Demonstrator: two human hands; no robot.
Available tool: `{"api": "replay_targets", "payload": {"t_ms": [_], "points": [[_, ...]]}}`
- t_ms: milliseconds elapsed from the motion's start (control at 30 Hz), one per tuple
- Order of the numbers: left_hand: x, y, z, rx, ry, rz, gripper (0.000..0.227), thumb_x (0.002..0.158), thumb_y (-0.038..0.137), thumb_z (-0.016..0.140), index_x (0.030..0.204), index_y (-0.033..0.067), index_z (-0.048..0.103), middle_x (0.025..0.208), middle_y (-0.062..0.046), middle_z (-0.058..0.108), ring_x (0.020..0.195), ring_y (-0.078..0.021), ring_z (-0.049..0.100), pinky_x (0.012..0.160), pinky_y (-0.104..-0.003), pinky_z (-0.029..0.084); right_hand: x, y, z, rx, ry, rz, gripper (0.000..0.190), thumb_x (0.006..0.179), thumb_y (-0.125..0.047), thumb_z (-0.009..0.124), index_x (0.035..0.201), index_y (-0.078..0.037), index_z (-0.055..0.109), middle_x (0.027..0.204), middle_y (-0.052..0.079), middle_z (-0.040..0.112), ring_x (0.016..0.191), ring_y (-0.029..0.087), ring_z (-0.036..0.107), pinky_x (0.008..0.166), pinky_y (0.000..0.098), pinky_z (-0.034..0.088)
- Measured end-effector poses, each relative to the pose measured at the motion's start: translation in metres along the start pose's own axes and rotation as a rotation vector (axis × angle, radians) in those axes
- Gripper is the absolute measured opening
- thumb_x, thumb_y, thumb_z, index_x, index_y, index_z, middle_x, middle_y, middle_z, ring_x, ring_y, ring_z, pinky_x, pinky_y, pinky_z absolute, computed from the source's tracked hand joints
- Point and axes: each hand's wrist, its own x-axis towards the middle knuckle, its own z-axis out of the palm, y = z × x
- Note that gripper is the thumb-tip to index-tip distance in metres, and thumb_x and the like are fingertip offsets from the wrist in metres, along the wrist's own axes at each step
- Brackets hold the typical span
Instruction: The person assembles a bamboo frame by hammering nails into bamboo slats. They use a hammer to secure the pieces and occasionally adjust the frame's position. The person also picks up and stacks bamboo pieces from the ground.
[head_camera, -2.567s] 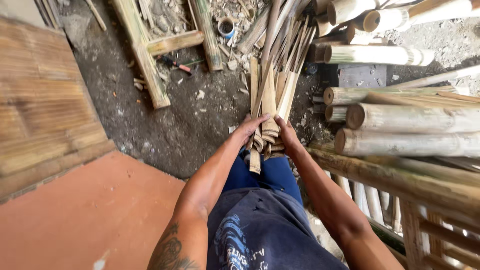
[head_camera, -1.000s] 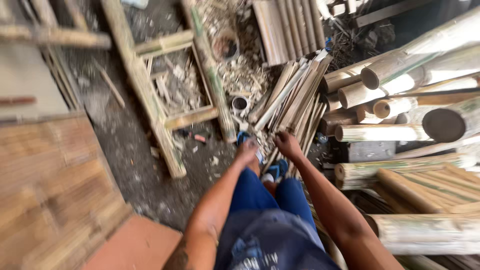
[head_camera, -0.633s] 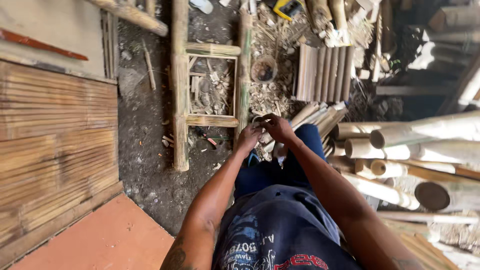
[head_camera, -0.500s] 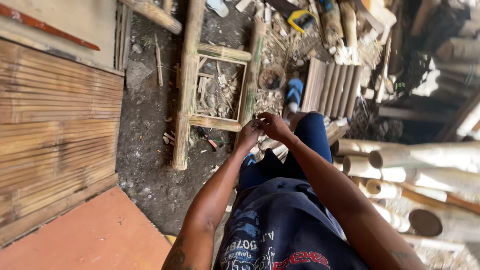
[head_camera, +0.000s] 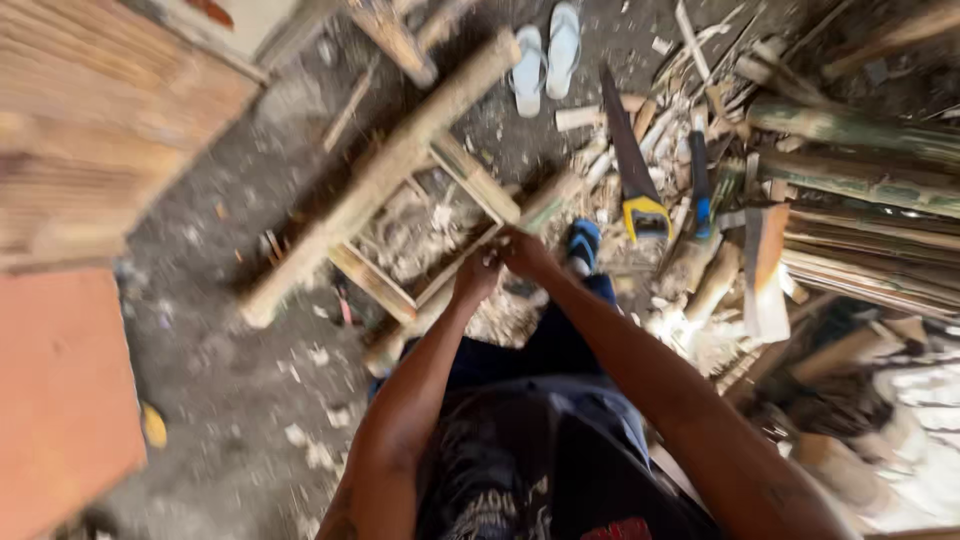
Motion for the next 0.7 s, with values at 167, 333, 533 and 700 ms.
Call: {"api": "replay_targets", "payload": {"t_ms": [167,333,533,700], "points": [[-0.017,0.046,0.07,-0.15,0.082,-0.291,0.05,0.092,0.025,0.065,0.138,0.0108,0.052,0.123,-0.018,0.069,0.106,-0.0378,0.069,0.084,-0.048,0.056,0.039,0.024,-0.062,-0.195,-0.226,0.084,0.043,0.096,-0.041,0.064,0.132,-0.016,0.065,0.106,0.017,0.078,0.094,0.032,0.076,0.083,0.0425,0.061],[0.012,0.002,0.101,-0.184,0.223,-0.306,0.04,0.096,0.029,0.061,0.132,0.0146,0.066,0.12,-0.016,0.076,0.105,-0.0347,0.075,0.089,-0.045,0.059,0.051,0.069,-0.054,-0.21,-0.311,-0.121,0.039,0.097,-0.04,0.067,0.123,-0.012,0.069,0.112,0.016,0.076,0.089,0.032,0.075,0.079,0.0432,0.06],[0.041,-0.099,0.113,-0.214,0.363,-0.374,0.046,0.092,0.033,0.066,0.134,0.0132,0.062,0.114,-0.015,0.076,0.105,-0.034,0.074,0.091,-0.045,0.057,0.1,0.095,-0.008,-0.285,-0.568,0.105,0.039,0.102,-0.032,0.062,0.133,-0.01,0.061,0.109,0.016,0.073,0.071,0.026,0.072,0.064,0.0399,0.06],[0.128,-0.216,0.13,-0.169,0.414,-0.412,0.04,0.096,0.032,0.06,0.133,0.0148,0.064,0.116,-0.017,0.074,0.108,-0.0391,0.069,0.09,-0.05,0.055,0.184,0.155,0.088,-0.457,-0.643,-0.188,0.04,0.095,-0.024,0.068,0.132,-0.009,0.062,0.098,0.018,0.075,0.075,0.024,0.07,0.067,0.0385,0.058]]}}
